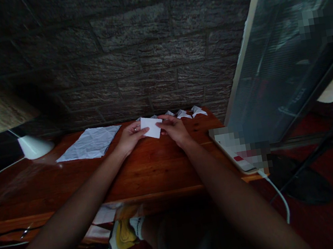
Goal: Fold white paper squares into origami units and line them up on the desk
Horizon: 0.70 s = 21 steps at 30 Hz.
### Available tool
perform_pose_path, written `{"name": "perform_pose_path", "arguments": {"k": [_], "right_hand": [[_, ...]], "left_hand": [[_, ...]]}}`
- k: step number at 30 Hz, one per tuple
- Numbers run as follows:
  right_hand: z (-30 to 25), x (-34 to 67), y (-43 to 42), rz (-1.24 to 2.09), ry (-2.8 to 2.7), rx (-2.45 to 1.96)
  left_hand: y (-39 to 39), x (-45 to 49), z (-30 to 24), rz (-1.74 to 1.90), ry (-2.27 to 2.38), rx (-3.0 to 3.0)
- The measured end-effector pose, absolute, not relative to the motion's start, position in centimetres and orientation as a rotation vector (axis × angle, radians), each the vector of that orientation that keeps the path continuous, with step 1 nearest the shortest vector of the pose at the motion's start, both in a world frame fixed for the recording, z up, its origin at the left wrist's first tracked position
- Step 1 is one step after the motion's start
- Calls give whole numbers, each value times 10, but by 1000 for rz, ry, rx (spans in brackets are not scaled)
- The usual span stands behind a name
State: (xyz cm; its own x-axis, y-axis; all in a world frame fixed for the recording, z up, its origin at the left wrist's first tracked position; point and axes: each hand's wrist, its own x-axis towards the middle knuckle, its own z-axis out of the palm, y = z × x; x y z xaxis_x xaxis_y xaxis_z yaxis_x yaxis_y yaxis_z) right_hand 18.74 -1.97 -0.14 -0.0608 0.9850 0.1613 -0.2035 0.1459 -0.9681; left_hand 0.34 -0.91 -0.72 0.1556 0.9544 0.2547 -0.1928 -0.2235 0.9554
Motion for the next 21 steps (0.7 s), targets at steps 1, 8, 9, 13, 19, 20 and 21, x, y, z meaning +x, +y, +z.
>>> {"name": "perform_pose_path", "arguments": {"k": [1, 8, 9, 13, 19, 20, 21], "right_hand": [[-2, 188, -20, 1229, -1200, -906], [-5, 187, -18, 1177, -1281, -896], [-5, 187, -17, 1181, -1274, -894], [-6, 186, -15, 1197, -1217, -898], [-2, 186, -18, 1247, -1136, -949], [-1, 186, -19, 1253, -1129, -968], [0, 186, -20, 1257, -1124, -989]], "left_hand": [[-10, 4, -7, 1322, 818, 1334], [-11, 4, -4, 1361, 839, 1382], [-11, 3, -4, 1368, 844, 1390], [-9, 2, -6, 1371, 863, 1394], [-10, 0, -4, 1379, 836, 1220], [-10, -1, -3, 1394, 836, 1179], [-9, -1, -3, 1410, 837, 1137]]}}
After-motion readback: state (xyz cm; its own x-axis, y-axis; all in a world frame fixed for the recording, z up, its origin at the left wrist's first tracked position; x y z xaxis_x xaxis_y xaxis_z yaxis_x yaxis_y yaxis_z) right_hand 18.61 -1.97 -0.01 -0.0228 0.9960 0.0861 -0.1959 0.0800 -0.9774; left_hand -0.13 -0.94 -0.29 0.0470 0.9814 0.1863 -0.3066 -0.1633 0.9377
